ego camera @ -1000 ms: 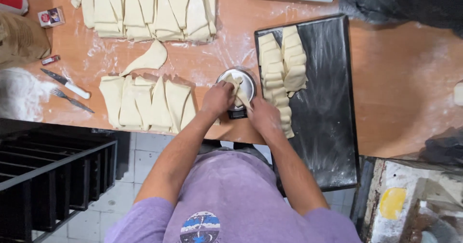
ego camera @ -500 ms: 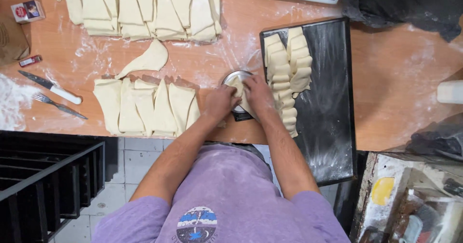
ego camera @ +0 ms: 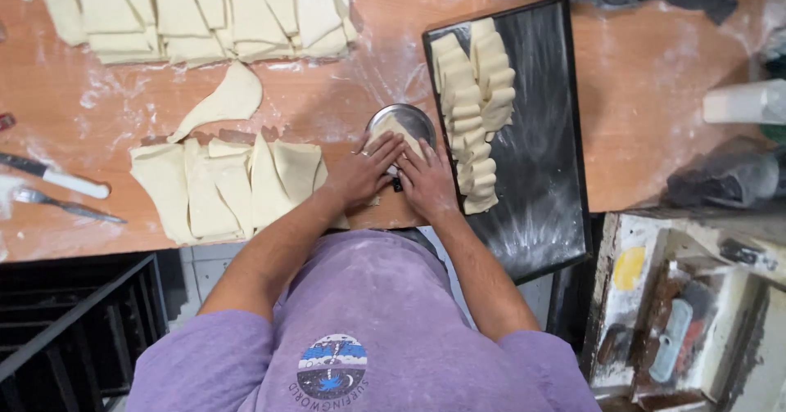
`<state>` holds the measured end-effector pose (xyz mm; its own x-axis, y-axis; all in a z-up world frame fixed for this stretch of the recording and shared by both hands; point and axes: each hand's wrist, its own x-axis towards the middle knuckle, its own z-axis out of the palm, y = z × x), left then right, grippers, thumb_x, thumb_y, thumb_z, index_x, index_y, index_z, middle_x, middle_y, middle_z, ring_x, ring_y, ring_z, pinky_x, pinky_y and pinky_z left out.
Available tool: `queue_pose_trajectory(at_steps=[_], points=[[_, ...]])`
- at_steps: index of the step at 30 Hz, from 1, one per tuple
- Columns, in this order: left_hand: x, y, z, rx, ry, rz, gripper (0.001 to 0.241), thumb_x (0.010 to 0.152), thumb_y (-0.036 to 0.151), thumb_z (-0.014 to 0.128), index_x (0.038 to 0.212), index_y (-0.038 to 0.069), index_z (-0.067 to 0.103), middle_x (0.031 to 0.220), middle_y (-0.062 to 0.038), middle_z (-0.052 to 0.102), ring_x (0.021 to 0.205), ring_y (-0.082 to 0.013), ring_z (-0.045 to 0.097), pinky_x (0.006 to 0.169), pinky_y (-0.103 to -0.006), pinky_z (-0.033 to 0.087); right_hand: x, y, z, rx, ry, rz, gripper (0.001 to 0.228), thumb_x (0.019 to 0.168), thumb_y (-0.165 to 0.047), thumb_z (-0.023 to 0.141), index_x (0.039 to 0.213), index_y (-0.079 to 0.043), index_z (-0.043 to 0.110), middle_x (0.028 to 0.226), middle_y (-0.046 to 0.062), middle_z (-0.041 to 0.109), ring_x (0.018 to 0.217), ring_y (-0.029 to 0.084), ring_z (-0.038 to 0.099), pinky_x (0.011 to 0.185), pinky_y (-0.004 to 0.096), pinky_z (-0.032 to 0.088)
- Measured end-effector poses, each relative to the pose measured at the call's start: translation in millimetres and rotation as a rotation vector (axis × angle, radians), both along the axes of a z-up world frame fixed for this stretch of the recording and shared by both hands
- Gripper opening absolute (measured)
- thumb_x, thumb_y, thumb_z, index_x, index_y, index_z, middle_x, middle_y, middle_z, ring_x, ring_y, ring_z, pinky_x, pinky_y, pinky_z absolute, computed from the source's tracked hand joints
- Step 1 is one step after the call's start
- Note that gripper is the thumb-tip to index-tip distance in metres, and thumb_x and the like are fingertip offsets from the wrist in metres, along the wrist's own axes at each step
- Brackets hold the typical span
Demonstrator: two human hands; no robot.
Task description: The person is weighing pieces of pastry dough on a digital scale and rolling them into shapes on a baking tray.
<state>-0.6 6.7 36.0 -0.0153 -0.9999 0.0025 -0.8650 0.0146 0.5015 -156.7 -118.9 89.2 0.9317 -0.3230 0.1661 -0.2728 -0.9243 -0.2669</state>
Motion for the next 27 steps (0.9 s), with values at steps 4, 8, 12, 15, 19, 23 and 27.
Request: queue_pose_trajectory(at_steps=[4, 8, 12, 15, 19, 23, 27], points=[[2.7, -14.8, 46.5, 0.091, -0.081, 0.006, 0.074, 0.088, 0.039, 0.056, 0.154, 0.008, 0.041, 0.164, -0.009, 0.035, 0.152, -0.0292, 0.030, 0.117, -0.0627, 0.015, -48.8, 2.2, -56.7, 0.316, 0.005, -0.248, 0.040, 0.092, -0.013, 0.068, 0.131, -0.017, 0.071, 0.145, 0.005, 0.064, 0.141, 0.030, 0.054, 0.118, 0.044, 0.042], [10.9, -33.1, 43.7, 0.274, 0.037, 0.129, 0.059, 0.094, 0.029, 0.054, 0.152, 0.016, 0.047, 0.160, -0.006, 0.039, 0.145, -0.0294, 0.037, 0.114, -0.0650, 0.022, -59.3, 3.6, -59.1, 0.459, 0.117, -0.520, 0.072, 0.079, -0.017, 0.077, 0.145, -0.006, 0.050, 0.135, 0.021, 0.058, 0.127, 0.042, 0.053, 0.104, 0.051, 0.042], [19.6, -45.7, 28.0, 0.069, 0.188, 0.295, 0.057, 0.089, 0.007, 0.054, 0.146, 0.012, 0.055, 0.154, -0.014, 0.052, 0.125, -0.0405, 0.058, 0.106, -0.0506, 0.047, -56.3, 13.2, -38.7, 0.486, 0.462, -0.644, 0.051, 0.090, -0.025, 0.076, 0.135, -0.010, 0.056, 0.126, 0.019, 0.065, 0.122, 0.038, 0.060, 0.103, 0.050, 0.048], [28.5, -66.1, 13.8, 0.132, -0.051, 0.167, 0.044, 0.088, 0.008, 0.058, 0.132, 0.006, 0.061, 0.141, -0.019, 0.058, 0.118, -0.0403, 0.063, 0.101, -0.0509, 0.049, -62.5, 16.2, -33.7, 0.385, 0.337, -0.597, 0.054, 0.083, -0.022, 0.080, 0.130, -0.005, 0.060, 0.113, 0.023, 0.066, 0.108, 0.042, 0.062, 0.091, 0.051, 0.051], [42.2, -83.5, -7.6, 0.318, -0.227, 0.134, 0.025, 0.091, 0.013, 0.063, 0.114, 0.006, 0.068, 0.125, -0.020, 0.066, 0.115, -0.0382, 0.065, 0.099, -0.0511, 0.050, -91.1, 14.2, -48.9, 0.824, 0.162, -0.775, 0.036, 0.091, -0.027, 0.077, 0.118, -0.005, 0.067, 0.100, 0.013, 0.073, 0.091, 0.027, 0.071, 0.083, 0.040, 0.056], [29.0, -81.9, 8.8, 0.422, 0.155, 0.196, 0.030, 0.082, 0.025, 0.075, 0.102, 0.004, 0.068, 0.102, -0.019, 0.071, 0.096, -0.0342, 0.068, 0.085, -0.0458, 0.054, -111.8, 17.2, -68.6, 1.348, -0.497, -0.921, 0.024, 0.097, -0.018, 0.072, 0.114, -0.002, 0.071, 0.095, 0.004, 0.075, 0.085, 0.012, 0.068, 0.077, 0.027, 0.055], [-42.7, -62.8, 44.3, 0.340, 0.628, 0.207, 0.041, 0.083, 0.035, 0.077, 0.104, 0.002, 0.064, 0.090, -0.011, 0.069, 0.083, -0.0248, 0.066, 0.075, -0.0390, 0.055, -118.7, 27.6, -51.7, 1.436, -0.678, -0.758, 0.027, 0.099, -0.016, 0.072, 0.121, -0.001, 0.067, 0.105, 0.000, 0.067, 0.094, 0.007, 0.061, 0.083, 0.024, 0.051]])
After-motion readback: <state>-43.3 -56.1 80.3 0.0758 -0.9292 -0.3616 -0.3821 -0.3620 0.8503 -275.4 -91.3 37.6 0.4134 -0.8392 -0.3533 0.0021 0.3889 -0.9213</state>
